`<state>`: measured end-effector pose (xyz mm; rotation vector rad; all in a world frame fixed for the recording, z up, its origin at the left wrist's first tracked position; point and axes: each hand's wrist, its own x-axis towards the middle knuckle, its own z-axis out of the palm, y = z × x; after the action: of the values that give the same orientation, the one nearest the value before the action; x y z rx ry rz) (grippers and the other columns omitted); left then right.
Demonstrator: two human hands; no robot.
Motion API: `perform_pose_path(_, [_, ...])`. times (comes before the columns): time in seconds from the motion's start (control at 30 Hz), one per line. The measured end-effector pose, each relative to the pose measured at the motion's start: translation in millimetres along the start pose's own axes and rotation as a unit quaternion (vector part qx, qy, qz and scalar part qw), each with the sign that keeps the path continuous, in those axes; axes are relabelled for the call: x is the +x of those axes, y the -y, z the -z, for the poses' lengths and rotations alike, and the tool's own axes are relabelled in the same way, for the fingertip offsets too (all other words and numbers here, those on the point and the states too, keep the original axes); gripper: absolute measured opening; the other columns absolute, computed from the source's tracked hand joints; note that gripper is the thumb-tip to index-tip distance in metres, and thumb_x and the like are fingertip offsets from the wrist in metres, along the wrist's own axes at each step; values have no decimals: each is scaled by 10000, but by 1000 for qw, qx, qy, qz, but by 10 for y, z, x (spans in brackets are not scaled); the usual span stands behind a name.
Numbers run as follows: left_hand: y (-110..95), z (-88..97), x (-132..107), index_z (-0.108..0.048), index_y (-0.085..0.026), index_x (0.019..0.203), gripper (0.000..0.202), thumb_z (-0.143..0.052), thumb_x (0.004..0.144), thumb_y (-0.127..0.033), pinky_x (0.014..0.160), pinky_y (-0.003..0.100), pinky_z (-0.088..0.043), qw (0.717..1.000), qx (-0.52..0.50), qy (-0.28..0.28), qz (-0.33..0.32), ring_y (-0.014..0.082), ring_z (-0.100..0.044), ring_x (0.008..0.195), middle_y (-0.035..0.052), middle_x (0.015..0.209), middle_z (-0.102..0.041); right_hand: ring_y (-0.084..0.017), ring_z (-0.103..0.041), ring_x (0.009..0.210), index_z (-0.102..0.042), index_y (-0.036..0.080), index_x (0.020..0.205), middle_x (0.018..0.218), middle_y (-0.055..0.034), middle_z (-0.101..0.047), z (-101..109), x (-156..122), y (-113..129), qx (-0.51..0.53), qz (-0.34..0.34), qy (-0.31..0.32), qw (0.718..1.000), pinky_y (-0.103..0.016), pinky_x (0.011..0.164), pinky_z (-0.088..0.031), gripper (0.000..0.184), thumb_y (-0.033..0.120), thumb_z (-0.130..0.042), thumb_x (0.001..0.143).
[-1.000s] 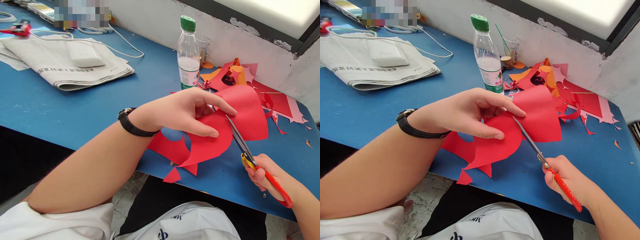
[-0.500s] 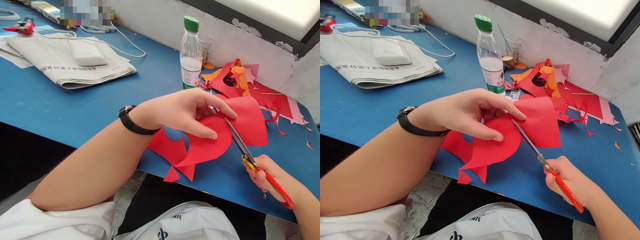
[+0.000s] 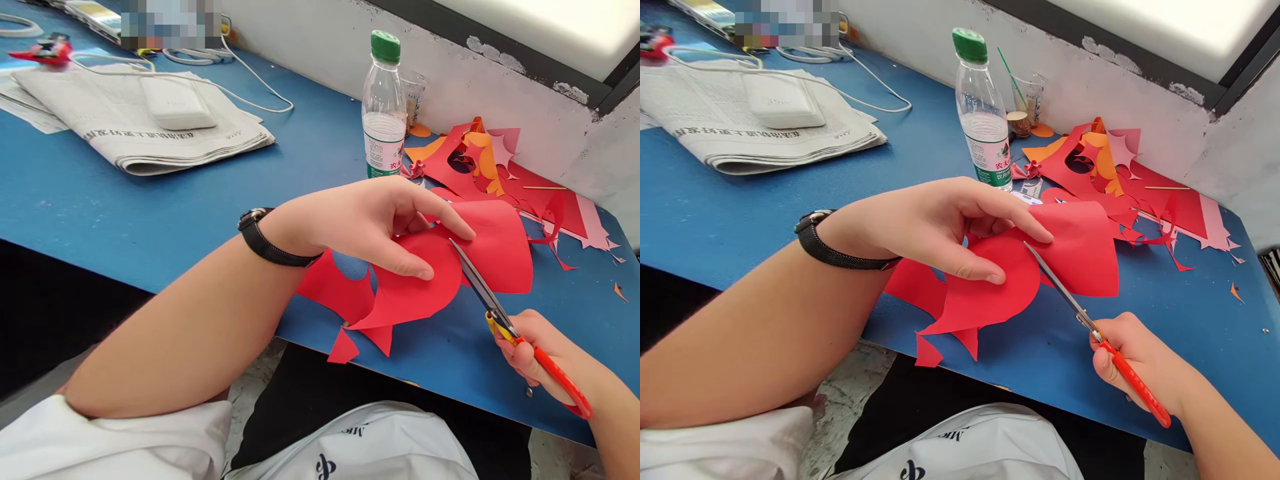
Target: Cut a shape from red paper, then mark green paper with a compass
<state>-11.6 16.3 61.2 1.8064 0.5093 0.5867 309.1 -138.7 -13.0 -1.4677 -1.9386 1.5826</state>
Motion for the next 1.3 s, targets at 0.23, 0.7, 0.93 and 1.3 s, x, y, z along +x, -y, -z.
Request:
perform_pose_path(0.23, [-6, -7, 16, -929, -271, 942, 425, -1018, 534, -194, 592, 316, -634, 1000, -15, -20, 17, 233, -760, 732, 69, 912, -859, -114, -266, 499, -398, 269, 751, 609, 81, -305, 19, -8, -36, 37, -24, 7, 999, -275, 446, -286, 734, 975, -506, 923])
perform_pose_path(0.7, [400, -142, 104, -798, -244, 1033, 147, -829, 957, -367, 736, 318, -616, 897, 108, -361, -231, 187, -742, 880, 74, 993, -799, -104, -335, 446, -428, 266, 762, 602, 92, -340, -77, 157, -56, 89, -9, -98, 991, -277, 417, -393, 795, 1055, -460, 856])
perform_pose_path(0.93, [360, -273, 1, -696, -220, 823, 212, -712, 992, -348, 602, 307, -456, 900, 216, -313, -211, 153, -576, 631, 11, 719, -690, -90, -345, 435, -429, 262, 765, 586, 101, -348, -139, 218, -37, 141, 30, -148, 978, -260, 435, -411, 830, 1091, -468, 809])
perform_pose_path(1.3, [351, -291, 46, -806, -188, 1013, 421, -889, 873, -576, 785, 308, -626, 986, -121, -78, 86, 237, -740, 920, 91, 1028, -806, -85, -368, 431, -438, 259, 764, 591, 115, -339, -178, 242, 20, 149, 43, -156, 976, -255, 446, -438, 848, 1106, -434, 800])
